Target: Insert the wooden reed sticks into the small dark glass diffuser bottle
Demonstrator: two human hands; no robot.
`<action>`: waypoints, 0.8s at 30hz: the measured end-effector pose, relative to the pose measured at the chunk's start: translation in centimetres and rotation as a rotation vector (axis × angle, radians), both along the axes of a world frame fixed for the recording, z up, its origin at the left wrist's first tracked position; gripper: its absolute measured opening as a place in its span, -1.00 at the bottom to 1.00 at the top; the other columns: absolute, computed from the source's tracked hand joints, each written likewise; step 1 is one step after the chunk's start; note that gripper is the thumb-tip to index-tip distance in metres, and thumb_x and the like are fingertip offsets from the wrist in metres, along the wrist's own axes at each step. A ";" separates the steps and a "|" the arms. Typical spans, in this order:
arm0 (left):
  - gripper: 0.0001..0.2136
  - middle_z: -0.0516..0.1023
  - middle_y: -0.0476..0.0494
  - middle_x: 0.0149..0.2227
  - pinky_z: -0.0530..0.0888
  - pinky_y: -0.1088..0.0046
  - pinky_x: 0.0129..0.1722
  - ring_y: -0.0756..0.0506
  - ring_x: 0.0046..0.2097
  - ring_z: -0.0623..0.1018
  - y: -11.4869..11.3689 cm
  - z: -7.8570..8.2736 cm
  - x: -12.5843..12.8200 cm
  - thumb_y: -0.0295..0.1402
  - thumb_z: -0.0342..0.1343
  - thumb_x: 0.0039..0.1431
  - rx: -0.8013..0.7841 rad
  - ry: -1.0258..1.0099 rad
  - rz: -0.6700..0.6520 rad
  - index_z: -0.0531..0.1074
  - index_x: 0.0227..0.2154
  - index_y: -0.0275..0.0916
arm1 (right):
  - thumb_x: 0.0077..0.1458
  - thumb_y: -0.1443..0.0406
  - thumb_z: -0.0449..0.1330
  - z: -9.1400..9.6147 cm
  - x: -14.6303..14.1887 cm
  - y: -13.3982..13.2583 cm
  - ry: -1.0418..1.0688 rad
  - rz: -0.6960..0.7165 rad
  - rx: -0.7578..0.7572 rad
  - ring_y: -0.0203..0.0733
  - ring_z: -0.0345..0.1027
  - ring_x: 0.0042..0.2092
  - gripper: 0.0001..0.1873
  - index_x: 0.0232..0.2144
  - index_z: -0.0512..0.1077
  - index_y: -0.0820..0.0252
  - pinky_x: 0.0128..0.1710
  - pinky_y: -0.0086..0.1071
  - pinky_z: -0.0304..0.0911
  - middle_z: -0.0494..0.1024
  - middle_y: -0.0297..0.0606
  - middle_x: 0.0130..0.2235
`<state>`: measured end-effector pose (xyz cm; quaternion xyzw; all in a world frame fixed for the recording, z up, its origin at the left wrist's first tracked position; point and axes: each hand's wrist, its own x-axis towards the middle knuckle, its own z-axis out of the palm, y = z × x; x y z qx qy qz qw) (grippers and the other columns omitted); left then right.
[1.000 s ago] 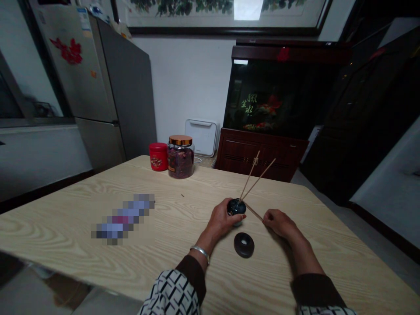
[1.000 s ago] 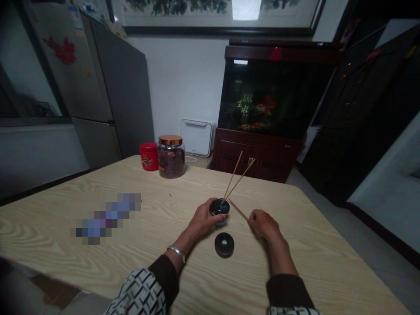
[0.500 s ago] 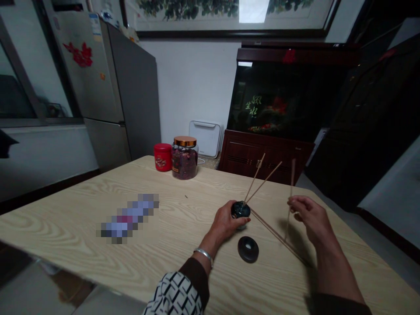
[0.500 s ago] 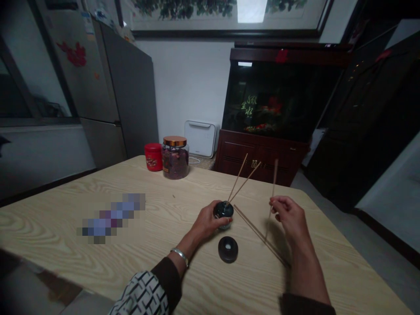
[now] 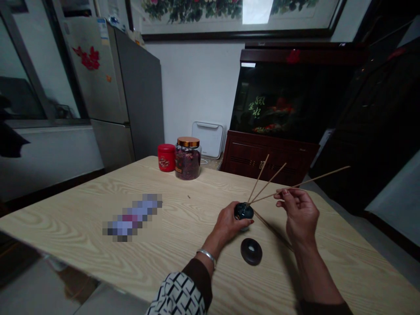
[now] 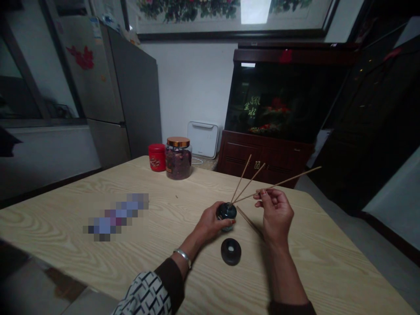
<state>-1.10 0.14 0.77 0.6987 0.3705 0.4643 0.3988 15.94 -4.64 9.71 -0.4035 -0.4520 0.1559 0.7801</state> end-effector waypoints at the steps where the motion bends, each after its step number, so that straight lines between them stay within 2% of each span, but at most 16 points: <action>1: -0.50 0.57 -0.10 -0.23 0.44 0.43 -0.21 -0.10 -0.23 0.52 0.0 0.0 0.0 -0.17 0.38 -0.10 0.000 -0.001 0.000 0.46 -0.08 -0.23 | 0.04 0.19 0.34 0.0 -0.2 0.0 -0.047 -0.012 -0.014 -0.25 0.47 -0.36 -0.76 -0.36 0.42 0.22 -0.50 -0.46 0.36 0.56 -0.24 -0.33; 3: -0.49 0.57 -0.09 -0.23 0.44 0.43 -0.21 -0.10 -0.23 0.52 0.1 0.0 0.0 -0.16 0.38 -0.11 0.000 -0.002 0.004 0.46 -0.09 -0.22 | 0.07 0.18 0.32 -0.3 -0.5 0.2 -0.129 -0.027 -0.036 -0.24 0.47 -0.35 -0.77 -0.34 0.42 0.21 -0.48 -0.44 0.36 0.55 -0.25 -0.33; 6: -0.49 0.57 -0.10 -0.23 0.44 0.43 -0.20 -0.11 -0.23 0.52 0.1 -0.1 0.1 -0.15 0.39 -0.13 -0.003 -0.004 0.010 0.46 -0.09 -0.23 | 0.10 0.14 0.28 -1.0 -1.3 0.7 -0.225 0.026 -0.098 -0.22 0.46 -0.34 -0.75 -0.32 0.41 0.19 -0.46 -0.41 0.36 0.54 -0.26 -0.34; 10: -0.50 0.58 -0.11 -0.22 0.44 0.42 -0.17 -0.11 -0.22 0.53 0.0 0.0 0.0 -0.19 0.37 -0.11 0.003 0.005 0.008 0.46 -0.07 -0.22 | 0.10 0.04 0.24 -1.9 -1.6 1.3 -0.409 0.088 -0.299 -0.20 0.43 -0.38 -0.68 -0.33 0.43 0.19 -0.46 -0.39 0.30 0.53 -0.26 -0.38; 12: -0.51 0.58 -0.11 -0.22 0.44 0.42 -0.18 -0.11 -0.21 0.53 0.0 0.0 -0.1 -0.18 0.37 -0.10 0.007 0.012 0.006 0.46 -0.08 -0.22 | 0.13 0.01 0.18 -2.2 -0.6 1.2 -0.475 0.055 -0.360 -0.20 0.41 -0.41 -0.65 -0.31 0.44 0.19 -0.44 -0.38 0.27 0.53 -0.25 -0.39; 15: -0.49 0.58 -0.11 -0.22 0.44 0.42 -0.19 -0.12 -0.22 0.53 -0.1 0.1 -0.1 -0.15 0.38 -0.12 -0.007 0.009 0.006 0.46 -0.08 -0.22 | 0.15 0.03 0.12 -2.7 2.3 0.9 -0.591 -0.071 -0.438 -0.19 0.40 -0.41 -0.67 -0.31 0.45 0.17 -0.38 -0.35 0.26 0.54 -0.24 -0.39; 17: -0.49 0.58 -0.11 -0.22 0.45 0.41 -0.18 -0.12 -0.22 0.54 -0.1 0.2 -0.1 -0.16 0.38 -0.11 -0.012 -0.001 -0.001 0.46 -0.08 -0.22 | 0.10 0.10 0.14 -3.4 4.5 0.7 -0.778 -0.130 -0.596 -0.17 0.42 -0.37 -0.75 -0.36 0.47 0.14 -0.34 -0.35 0.23 0.56 -0.24 -0.38; 21: -0.50 0.59 -0.14 -0.20 0.46 0.42 -0.17 -0.12 -0.19 0.54 0.0 0.1 -0.1 -0.18 0.38 -0.11 -0.012 -0.017 -0.013 0.46 -0.07 -0.24 | -0.02 0.21 0.21 -5.5 7.1 0.6 -1.140 -0.082 -1.001 -0.14 0.42 -0.29 -0.89 -0.43 0.50 0.10 -0.35 -0.37 0.13 0.59 -0.24 -0.35; 24: -0.48 0.59 -0.15 -0.19 0.46 0.42 -0.16 -0.13 -0.17 0.54 0.1 -0.1 -0.1 -0.18 0.38 -0.10 -0.008 -0.014 -0.010 0.45 -0.06 -0.23 | -0.05 0.24 0.22 -6.5 7.2 0.8 -1.213 -0.092 -1.122 -0.13 0.41 -0.25 -0.88 -0.39 0.51 0.10 -0.35 -0.38 0.09 0.59 -0.21 -0.30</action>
